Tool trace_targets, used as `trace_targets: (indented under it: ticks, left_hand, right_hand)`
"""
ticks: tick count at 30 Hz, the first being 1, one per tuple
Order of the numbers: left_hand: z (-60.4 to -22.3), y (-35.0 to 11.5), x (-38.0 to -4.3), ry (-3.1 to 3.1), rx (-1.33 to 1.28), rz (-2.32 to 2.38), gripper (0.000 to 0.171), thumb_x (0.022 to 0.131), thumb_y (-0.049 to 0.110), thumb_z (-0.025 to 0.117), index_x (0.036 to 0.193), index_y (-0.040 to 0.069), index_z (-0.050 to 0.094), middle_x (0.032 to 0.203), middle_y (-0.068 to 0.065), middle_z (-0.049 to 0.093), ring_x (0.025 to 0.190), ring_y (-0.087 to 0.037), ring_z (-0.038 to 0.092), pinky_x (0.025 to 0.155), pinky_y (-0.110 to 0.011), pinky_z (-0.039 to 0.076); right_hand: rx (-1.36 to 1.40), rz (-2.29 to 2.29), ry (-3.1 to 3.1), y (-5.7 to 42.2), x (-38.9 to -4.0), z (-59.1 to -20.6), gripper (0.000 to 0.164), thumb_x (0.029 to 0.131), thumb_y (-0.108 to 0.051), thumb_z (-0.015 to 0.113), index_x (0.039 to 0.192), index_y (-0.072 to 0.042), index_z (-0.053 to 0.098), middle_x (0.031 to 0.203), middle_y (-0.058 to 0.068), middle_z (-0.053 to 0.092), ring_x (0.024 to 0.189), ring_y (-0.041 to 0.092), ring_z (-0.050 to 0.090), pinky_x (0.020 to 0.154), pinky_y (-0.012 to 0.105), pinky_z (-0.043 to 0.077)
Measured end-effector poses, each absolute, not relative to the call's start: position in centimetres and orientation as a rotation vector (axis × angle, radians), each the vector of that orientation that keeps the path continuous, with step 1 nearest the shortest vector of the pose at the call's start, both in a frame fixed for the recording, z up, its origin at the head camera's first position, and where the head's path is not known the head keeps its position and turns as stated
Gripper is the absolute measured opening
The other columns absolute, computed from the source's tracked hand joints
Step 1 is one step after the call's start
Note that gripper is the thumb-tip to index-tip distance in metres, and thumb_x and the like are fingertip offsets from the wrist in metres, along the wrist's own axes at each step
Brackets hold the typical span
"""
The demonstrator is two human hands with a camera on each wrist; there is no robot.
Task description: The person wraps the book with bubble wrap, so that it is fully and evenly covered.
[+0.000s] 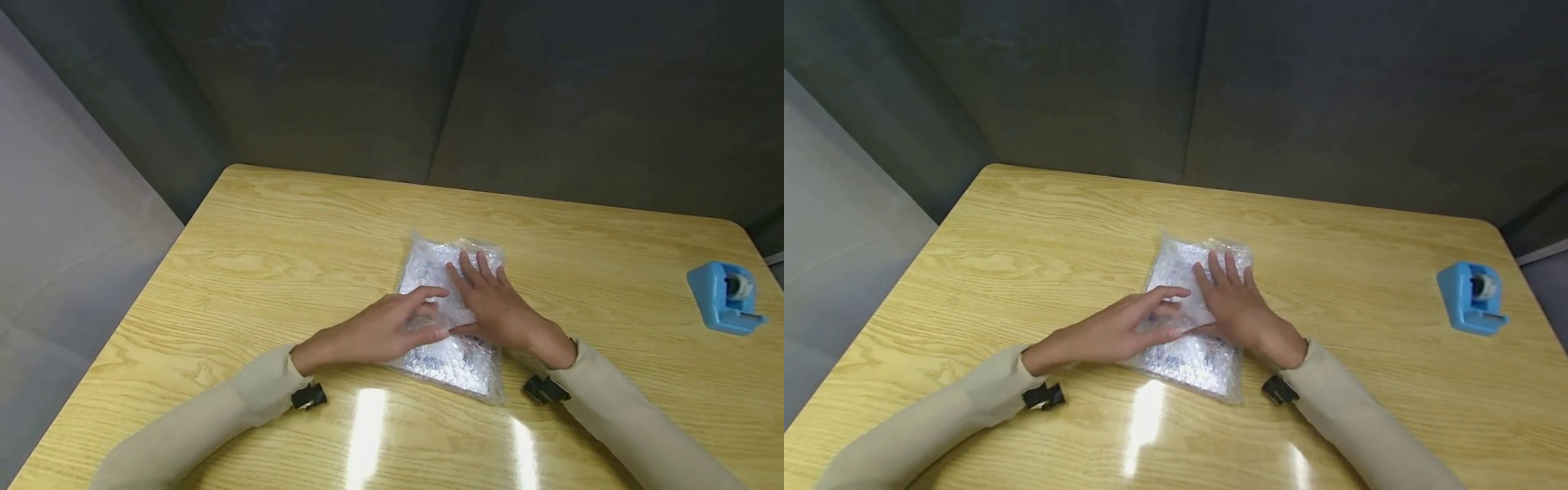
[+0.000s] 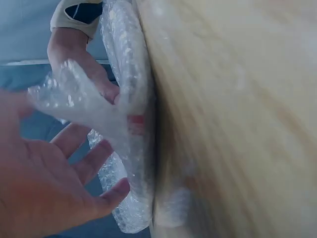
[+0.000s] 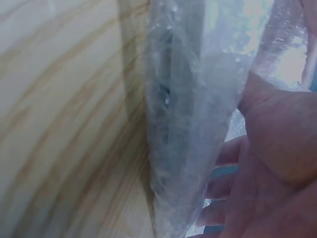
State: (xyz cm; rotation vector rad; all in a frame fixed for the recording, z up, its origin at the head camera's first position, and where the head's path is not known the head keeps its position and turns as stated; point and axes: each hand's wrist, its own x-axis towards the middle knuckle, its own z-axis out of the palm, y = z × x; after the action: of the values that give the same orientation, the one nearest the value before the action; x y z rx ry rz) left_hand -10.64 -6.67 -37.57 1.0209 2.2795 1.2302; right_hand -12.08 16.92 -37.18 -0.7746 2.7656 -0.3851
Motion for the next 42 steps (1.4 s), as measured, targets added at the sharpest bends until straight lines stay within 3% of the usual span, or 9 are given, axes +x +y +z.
trace_targets:
  ticks: [4, 8, 12, 19, 25, 32, 38, 42]
  left_hand:
    - [-37.8, -6.6, -11.7, 2.302, 1.007, 1.2, 0.039, 0.114, 0.027, 0.041, 0.148, 0.01, 0.052, 0.134, -0.01, 0.068, 0.125, -0.02, 0.063, 0.108, -0.039, 0.048]
    - [-38.2, -6.4, -12.5, 2.343, 1.099, 1.151, 0.029, 0.106, 0.006, 0.056, 0.135, 0.005, 0.06, 0.13, -0.008, 0.069, 0.124, -0.02, 0.063, 0.109, -0.032, 0.047]
    - [-38.2, -5.9, -12.5, 2.463, 1.214, 0.989, 0.039, 0.093, -0.007, 0.067, 0.13, 0.002, 0.064, 0.131, -0.009, 0.064, 0.124, -0.021, 0.06, 0.108, -0.033, 0.047]
    - [-37.6, -5.0, -12.4, 2.593, 1.252, 0.512, 0.053, 0.091, 0.001, 0.074, 0.141, 0.011, 0.063, 0.157, -0.008, 0.047, 0.143, -0.027, 0.045, 0.117, -0.045, 0.039]
    - [-36.7, -5.0, -12.5, 2.587, 1.325, 0.257, 0.055, 0.096, 0.019, 0.077, 0.148, 0.019, 0.06, 0.166, -0.008, 0.037, 0.148, -0.028, 0.037, 0.119, -0.047, 0.037]
    - [-36.7, -5.2, -12.6, 2.585, 1.418, 0.152, 0.054, 0.098, 0.021, 0.074, 0.149, 0.019, 0.058, 0.166, -0.012, 0.035, 0.152, -0.031, 0.032, 0.125, -0.044, 0.024]
    - [-37.0, -5.6, -12.9, 2.521, 1.463, 0.229, 0.054, 0.099, 0.018, 0.072, 0.151, 0.015, 0.056, 0.166, -0.015, 0.035, 0.153, -0.031, 0.03, 0.127, -0.042, 0.019]
    - [-37.0, -6.1, -13.7, 2.421, 1.428, 0.37, 0.057, 0.1, 0.021, 0.072, 0.153, 0.013, 0.053, 0.167, -0.014, 0.032, 0.155, -0.029, 0.027, 0.127, -0.04, 0.019]
  right_hand:
    - [-0.784, -0.342, 2.773, 17.0, -12.1, -37.2, 0.1, 0.09, -0.036, 0.082, 0.161, 0.007, 0.025, 0.165, 0.035, 0.01, 0.152, 0.057, 0.004, 0.117, 0.075, 0.013]
    - [-0.771, -0.383, 2.758, 17.0, -12.1, -37.2, 0.099, 0.092, -0.039, 0.08, 0.161, 0.007, 0.025, 0.166, 0.035, 0.01, 0.152, 0.055, 0.003, 0.117, 0.075, 0.013]
    - [-0.757, -0.406, 2.738, 17.0, -12.1, -37.2, 0.099, 0.093, -0.039, 0.079, 0.161, 0.008, 0.023, 0.166, 0.034, 0.007, 0.153, 0.055, 0.0, 0.118, 0.074, 0.01]
    - [-0.742, -0.46, 2.663, 17.2, -12.4, -36.8, 0.103, 0.093, -0.041, 0.077, 0.162, 0.008, 0.018, 0.166, 0.036, 0.0, 0.152, 0.055, -0.006, 0.118, 0.075, 0.004]
    - [-0.806, -0.657, 2.424, 18.9, -13.5, -35.7, 0.114, 0.091, -0.051, 0.076, 0.162, 0.009, 0.011, 0.166, 0.034, -0.012, 0.151, 0.052, -0.019, 0.117, 0.074, -0.004]
    - [-0.73, -0.846, 2.255, 20.3, -14.7, -35.2, 0.087, 0.108, -0.047, 0.053, 0.165, 0.002, 0.009, 0.17, 0.023, -0.012, 0.153, 0.044, -0.022, 0.118, 0.072, -0.007]
    - [-0.831, -0.684, 2.418, 19.4, -13.9, -35.8, 0.107, 0.096, -0.047, 0.073, 0.16, 0.012, 0.012, 0.166, 0.034, -0.006, 0.151, 0.053, -0.016, 0.118, 0.073, 0.0]
    - [-0.826, -0.61, 2.464, 19.1, -13.6, -35.9, 0.114, 0.09, -0.045, 0.08, 0.16, 0.012, 0.011, 0.166, 0.034, -0.008, 0.152, 0.052, -0.016, 0.119, 0.072, -0.001]
